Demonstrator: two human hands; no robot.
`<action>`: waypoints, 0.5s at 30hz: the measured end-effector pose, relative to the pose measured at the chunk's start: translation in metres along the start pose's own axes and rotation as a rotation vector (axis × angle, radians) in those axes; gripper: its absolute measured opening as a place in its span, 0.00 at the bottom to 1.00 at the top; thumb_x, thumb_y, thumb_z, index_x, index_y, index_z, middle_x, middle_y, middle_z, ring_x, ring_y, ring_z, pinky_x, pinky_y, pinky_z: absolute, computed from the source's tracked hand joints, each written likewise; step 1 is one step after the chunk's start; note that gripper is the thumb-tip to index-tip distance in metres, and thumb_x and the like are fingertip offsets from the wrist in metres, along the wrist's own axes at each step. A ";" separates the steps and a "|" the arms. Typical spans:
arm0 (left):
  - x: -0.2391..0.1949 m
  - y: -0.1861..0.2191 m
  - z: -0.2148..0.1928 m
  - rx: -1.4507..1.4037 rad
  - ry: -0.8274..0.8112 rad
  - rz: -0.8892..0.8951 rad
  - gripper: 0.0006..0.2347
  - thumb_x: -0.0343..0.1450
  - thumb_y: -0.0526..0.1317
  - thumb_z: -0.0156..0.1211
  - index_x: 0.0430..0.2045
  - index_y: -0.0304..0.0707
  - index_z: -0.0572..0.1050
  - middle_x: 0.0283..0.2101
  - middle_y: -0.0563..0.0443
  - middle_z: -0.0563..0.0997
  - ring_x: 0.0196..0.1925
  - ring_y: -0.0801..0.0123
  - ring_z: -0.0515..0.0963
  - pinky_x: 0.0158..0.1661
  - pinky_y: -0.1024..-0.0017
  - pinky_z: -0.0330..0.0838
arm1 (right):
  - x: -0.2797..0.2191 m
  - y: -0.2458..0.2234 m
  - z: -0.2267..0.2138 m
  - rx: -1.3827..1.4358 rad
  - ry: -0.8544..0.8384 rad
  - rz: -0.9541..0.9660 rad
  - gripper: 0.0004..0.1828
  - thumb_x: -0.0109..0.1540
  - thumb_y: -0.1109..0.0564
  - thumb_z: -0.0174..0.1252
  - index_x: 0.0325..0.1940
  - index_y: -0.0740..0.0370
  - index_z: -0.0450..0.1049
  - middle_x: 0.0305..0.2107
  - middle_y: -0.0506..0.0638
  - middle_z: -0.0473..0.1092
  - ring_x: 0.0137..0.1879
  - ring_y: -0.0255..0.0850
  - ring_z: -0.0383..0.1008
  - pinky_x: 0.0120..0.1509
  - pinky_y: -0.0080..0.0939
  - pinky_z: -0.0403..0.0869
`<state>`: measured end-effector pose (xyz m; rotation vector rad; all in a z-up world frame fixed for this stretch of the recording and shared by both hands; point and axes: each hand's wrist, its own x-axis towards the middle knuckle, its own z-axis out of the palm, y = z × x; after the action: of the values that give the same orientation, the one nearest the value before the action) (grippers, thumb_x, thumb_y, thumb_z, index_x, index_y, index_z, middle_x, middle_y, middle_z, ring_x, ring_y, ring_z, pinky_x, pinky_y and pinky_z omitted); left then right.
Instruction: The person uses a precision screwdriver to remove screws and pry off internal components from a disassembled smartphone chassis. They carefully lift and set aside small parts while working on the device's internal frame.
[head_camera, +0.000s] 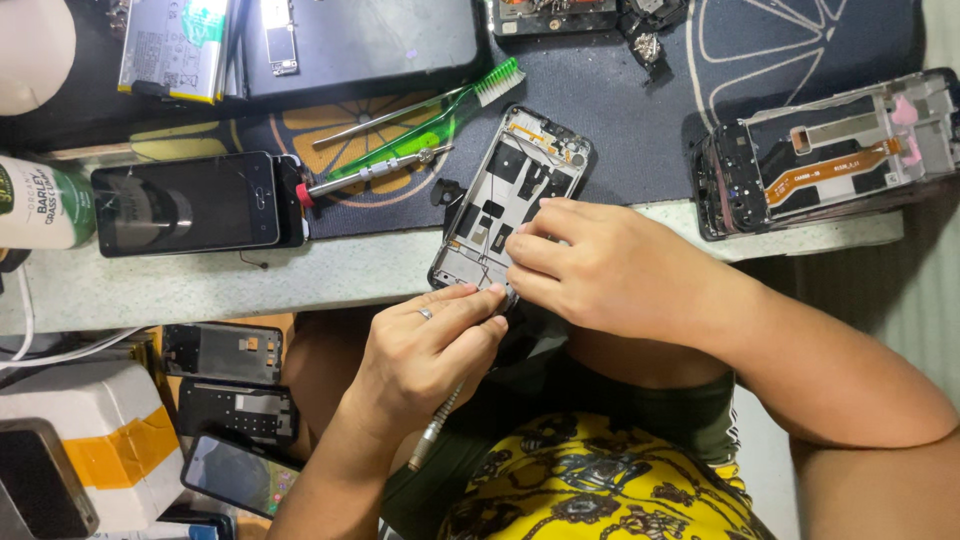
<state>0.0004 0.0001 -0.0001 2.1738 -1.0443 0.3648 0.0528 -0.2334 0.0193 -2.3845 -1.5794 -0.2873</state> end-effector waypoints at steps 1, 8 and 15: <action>0.000 0.000 0.000 -0.006 0.002 -0.003 0.03 0.68 0.28 0.66 0.30 0.30 0.77 0.42 0.42 0.83 0.40 0.57 0.86 0.49 0.65 0.83 | 0.000 0.000 0.000 -0.013 -0.010 -0.002 0.12 0.51 0.55 0.57 0.36 0.62 0.75 0.36 0.47 0.69 0.43 0.43 0.70 0.47 0.39 0.74; 0.002 0.000 0.000 -0.016 0.014 -0.008 0.03 0.68 0.28 0.66 0.28 0.29 0.77 0.41 0.41 0.83 0.39 0.58 0.86 0.49 0.64 0.83 | -0.001 0.000 0.003 -0.030 0.008 0.004 0.12 0.52 0.54 0.57 0.37 0.61 0.75 0.37 0.47 0.70 0.43 0.43 0.70 0.49 0.40 0.74; 0.002 0.001 0.001 -0.016 0.018 -0.009 0.03 0.69 0.28 0.66 0.28 0.29 0.77 0.41 0.41 0.84 0.38 0.58 0.86 0.49 0.64 0.83 | -0.002 -0.002 0.005 -0.031 0.012 0.018 0.13 0.52 0.54 0.57 0.38 0.62 0.75 0.38 0.47 0.70 0.43 0.43 0.70 0.50 0.40 0.74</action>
<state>0.0013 -0.0023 0.0007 2.1564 -1.0231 0.3699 0.0505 -0.2322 0.0139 -2.4140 -1.5587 -0.3249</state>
